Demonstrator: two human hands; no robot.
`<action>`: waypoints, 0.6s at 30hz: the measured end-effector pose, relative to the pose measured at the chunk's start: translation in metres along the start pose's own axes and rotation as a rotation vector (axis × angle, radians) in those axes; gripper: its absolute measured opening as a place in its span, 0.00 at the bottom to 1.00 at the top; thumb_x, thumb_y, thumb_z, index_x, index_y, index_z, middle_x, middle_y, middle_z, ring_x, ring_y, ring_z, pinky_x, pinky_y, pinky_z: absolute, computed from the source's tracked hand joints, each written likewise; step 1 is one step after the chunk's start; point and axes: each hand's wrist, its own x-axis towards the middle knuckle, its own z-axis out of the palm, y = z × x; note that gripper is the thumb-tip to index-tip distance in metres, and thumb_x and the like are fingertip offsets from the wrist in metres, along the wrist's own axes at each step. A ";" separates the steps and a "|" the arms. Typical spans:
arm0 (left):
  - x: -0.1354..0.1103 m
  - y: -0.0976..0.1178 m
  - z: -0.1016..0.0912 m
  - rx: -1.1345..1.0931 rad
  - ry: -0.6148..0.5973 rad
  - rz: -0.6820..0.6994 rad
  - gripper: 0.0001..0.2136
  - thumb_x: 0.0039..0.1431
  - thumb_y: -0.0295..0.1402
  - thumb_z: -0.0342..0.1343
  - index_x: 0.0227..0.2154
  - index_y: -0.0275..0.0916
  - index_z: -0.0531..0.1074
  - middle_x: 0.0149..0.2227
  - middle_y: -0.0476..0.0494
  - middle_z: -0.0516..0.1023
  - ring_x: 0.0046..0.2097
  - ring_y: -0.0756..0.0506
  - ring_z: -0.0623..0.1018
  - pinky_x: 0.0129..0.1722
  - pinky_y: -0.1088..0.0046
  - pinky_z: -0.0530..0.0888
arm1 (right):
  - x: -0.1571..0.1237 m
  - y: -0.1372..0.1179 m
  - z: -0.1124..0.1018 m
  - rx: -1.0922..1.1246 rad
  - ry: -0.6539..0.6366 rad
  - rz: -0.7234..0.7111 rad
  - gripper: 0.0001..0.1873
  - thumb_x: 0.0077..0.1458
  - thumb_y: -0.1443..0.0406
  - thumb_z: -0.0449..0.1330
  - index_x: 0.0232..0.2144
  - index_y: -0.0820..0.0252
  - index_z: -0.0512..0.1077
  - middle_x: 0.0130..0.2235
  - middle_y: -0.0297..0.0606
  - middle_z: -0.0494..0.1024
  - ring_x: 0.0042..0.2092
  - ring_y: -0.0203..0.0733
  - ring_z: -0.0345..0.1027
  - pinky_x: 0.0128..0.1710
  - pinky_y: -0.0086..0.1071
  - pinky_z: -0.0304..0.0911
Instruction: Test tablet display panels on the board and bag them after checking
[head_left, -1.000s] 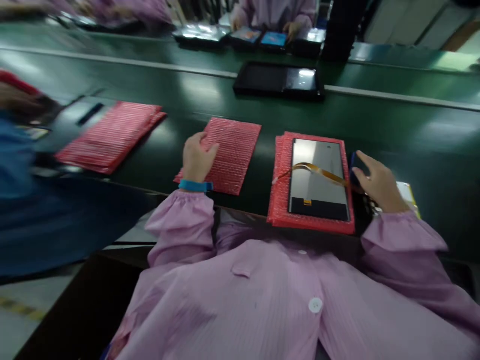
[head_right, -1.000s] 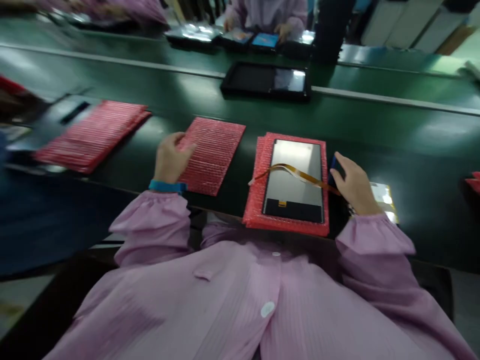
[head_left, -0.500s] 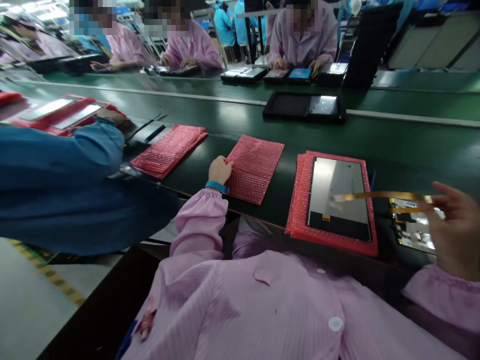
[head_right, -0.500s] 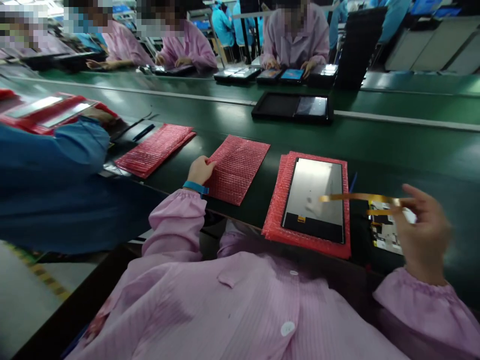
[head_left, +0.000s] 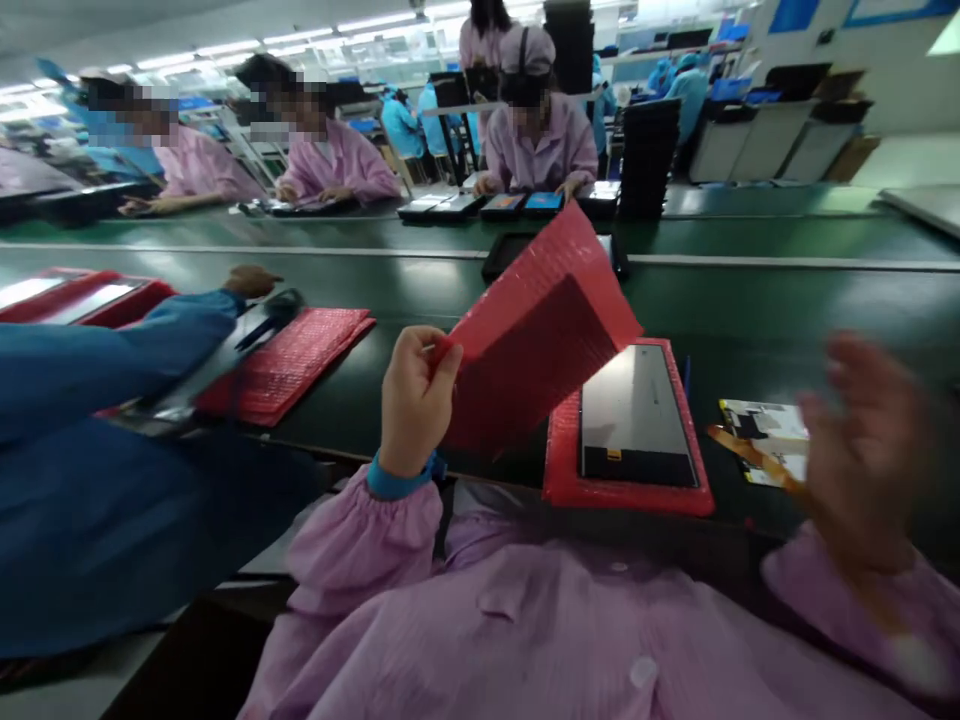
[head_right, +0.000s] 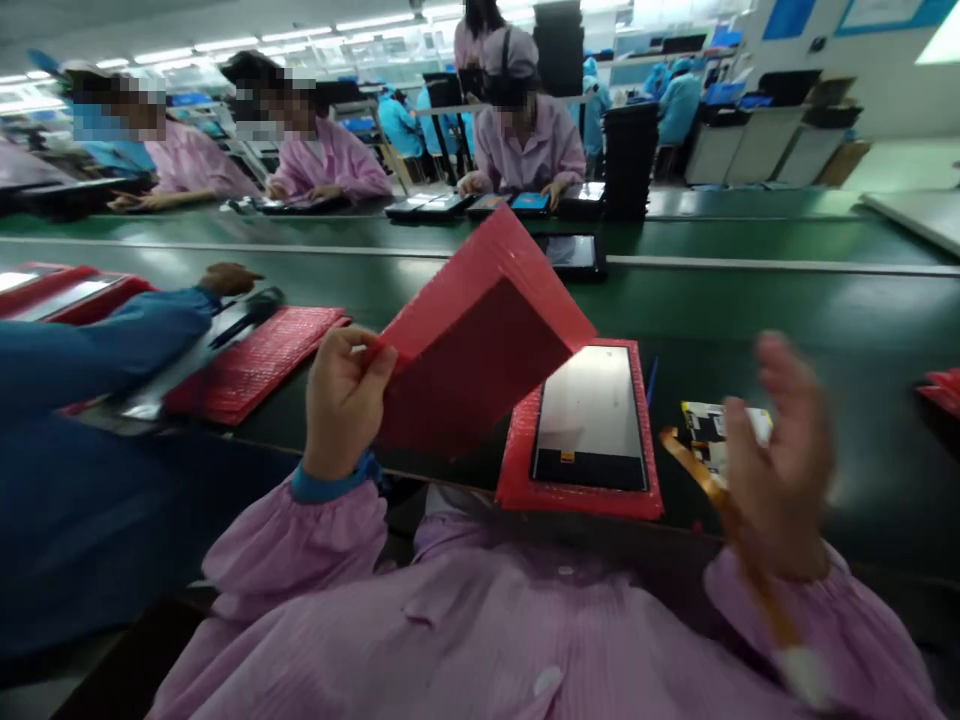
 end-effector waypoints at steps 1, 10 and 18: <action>-0.004 0.011 0.000 -0.008 -0.028 0.018 0.04 0.62 0.32 0.55 0.37 0.40 0.66 0.29 0.52 0.69 0.28 0.53 0.71 0.28 0.78 0.67 | 0.006 -0.009 0.005 0.030 -0.072 -0.025 0.28 0.61 0.56 0.58 0.63 0.40 0.63 0.65 0.36 0.63 0.63 0.53 0.60 0.60 0.56 0.61; -0.029 0.049 -0.010 0.058 -0.170 0.039 0.04 0.62 0.35 0.56 0.37 0.42 0.68 0.30 0.51 0.74 0.29 0.51 0.74 0.29 0.76 0.70 | 0.022 -0.040 0.023 0.210 -0.405 0.024 0.10 0.59 0.61 0.62 0.44 0.53 0.75 0.41 0.34 0.79 0.42 0.43 0.73 0.44 0.37 0.70; -0.037 0.048 -0.010 0.044 -0.173 0.018 0.04 0.63 0.34 0.56 0.38 0.42 0.69 0.32 0.52 0.76 0.32 0.52 0.76 0.32 0.77 0.71 | 0.000 -0.046 0.037 0.100 -0.159 -0.128 0.05 0.57 0.67 0.63 0.30 0.56 0.70 0.34 0.34 0.76 0.37 0.41 0.71 0.38 0.34 0.68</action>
